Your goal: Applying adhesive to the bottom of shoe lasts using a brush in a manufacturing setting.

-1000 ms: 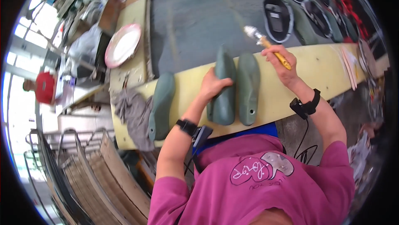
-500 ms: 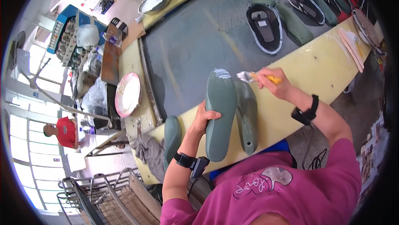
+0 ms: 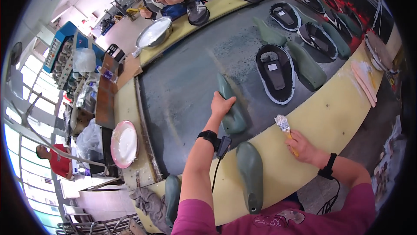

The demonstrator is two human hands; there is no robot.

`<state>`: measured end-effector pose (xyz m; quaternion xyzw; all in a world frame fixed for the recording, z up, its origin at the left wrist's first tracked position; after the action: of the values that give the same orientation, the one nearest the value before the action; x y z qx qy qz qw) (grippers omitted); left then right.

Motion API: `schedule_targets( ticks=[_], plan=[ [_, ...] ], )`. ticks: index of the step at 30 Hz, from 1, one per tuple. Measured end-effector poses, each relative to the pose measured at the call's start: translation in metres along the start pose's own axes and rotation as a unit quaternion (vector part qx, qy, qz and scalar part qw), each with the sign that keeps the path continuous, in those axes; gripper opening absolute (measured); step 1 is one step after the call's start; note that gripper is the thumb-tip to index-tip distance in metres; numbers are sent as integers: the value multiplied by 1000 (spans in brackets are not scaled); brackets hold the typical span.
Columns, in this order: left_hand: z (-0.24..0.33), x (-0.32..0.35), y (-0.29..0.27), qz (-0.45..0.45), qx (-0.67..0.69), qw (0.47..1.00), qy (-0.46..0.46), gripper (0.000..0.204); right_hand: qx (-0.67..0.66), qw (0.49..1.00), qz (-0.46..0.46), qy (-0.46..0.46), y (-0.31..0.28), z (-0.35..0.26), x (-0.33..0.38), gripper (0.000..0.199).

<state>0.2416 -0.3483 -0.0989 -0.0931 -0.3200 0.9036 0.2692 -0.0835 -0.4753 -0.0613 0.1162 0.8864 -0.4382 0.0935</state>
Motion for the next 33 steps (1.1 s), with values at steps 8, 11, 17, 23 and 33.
schedule_targets(
  ticks=[8, 11, 17, 23, 33],
  plan=[
    [31, 69, 38, -70, -213, 927, 299, 94, 1, 999, -21, 43, -10, 14, -4, 28],
    [34, 43, 38, -81, -269, 913, 296, 94, -11, 998, -48, 51, -11, 12, -9, 29],
    [37, -70, 29, -32, -298, 937, 181, 88, -20, 998, -39, 49, -4, 12, -2, 26],
    [58, -20, 42, -228, -6, 953, 199, 53, -24, 999, -11, 32, -5, 12, 5, 25],
    [161, 285, 19, -292, -127, 858, 402, 47, 10, 999, 34, 14, -5, 15, 5, 30]
  ],
)
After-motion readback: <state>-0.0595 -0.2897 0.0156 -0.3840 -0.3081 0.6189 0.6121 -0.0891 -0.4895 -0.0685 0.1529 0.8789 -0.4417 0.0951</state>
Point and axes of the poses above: each hand's wrist, its own x-axis away from the middle knuckle, its own y-axis out of the palm, z = x × y, the point moved 6 cm from there along -x, towards the middle knuckle, and after that the axes turned 13 degrees about y, right-handed, at the moved point
